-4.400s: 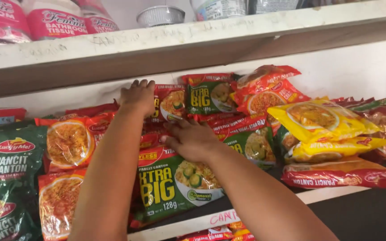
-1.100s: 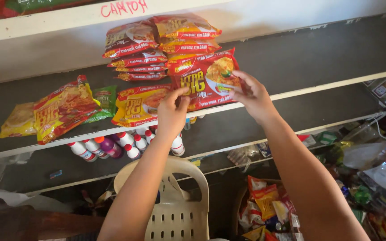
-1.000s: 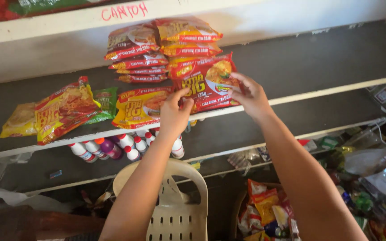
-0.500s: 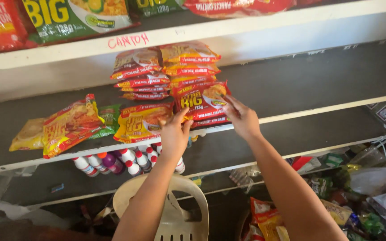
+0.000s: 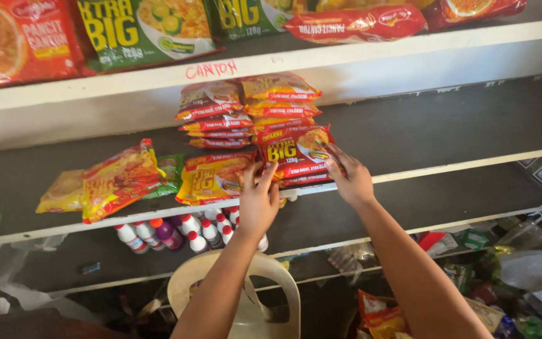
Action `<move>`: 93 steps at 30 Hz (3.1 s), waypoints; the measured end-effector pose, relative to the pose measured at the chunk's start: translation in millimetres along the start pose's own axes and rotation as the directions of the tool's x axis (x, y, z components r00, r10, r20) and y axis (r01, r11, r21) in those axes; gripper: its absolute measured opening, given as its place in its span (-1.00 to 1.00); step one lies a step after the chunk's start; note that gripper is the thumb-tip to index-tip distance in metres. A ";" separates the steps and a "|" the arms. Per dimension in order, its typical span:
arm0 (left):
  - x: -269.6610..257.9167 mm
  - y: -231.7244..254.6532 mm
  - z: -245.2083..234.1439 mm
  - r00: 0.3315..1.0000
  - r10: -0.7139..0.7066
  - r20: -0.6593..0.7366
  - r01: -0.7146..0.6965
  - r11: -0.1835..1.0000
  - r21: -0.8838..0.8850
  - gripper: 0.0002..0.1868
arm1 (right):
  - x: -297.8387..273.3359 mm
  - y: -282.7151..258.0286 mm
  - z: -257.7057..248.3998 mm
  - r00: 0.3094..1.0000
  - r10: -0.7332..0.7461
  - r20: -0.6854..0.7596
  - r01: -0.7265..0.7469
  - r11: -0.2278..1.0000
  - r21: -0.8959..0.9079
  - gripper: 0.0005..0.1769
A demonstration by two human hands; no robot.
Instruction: Organizing and stacking various packets of instant noodles on a grocery store shelf.
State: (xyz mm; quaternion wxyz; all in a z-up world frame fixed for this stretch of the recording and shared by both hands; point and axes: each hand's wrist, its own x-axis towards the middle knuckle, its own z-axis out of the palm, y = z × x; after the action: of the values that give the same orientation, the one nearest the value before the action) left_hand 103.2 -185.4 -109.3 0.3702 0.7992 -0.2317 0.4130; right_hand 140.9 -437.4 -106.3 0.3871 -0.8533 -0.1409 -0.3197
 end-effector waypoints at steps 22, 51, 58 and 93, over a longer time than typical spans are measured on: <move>189.4 39.1 -190.7 0.822 0.518 -0.237 -0.353 0.790 0.502 -0.62 | 74.8 -262.6 -67.9 0.553 -0.797 -0.244 0.770 0.600 -0.215 -0.73; 202.1 -31.9 -238.7 0.914 0.238 -0.329 -0.336 0.898 -0.283 -0.10 | 185.3 -267.8 22.9 0.810 -0.512 -0.286 0.583 0.759 0.291 -0.53; 169.5 0.9 -244.3 0.928 0.256 -0.272 -0.345 0.864 -0.366 -0.11 | 160.5 -260.6 18.7 0.741 -0.582 -0.335 0.671 0.649 0.359 -0.61; -102.0 12.5 -73.7 0.838 -0.524 0.156 0.531 0.713 -0.459 -0.66 | -157.5 -103.5 12.3 0.863 0.430 0.264 -0.473 0.506 0.722 -0.40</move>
State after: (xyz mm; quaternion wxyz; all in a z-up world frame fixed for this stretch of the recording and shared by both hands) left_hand 2.5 -128.8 -160.8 0.6584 0.7159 -0.0926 0.2130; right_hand -23.3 -358.6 -156.4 0.7769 -0.6208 -0.0451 -0.0954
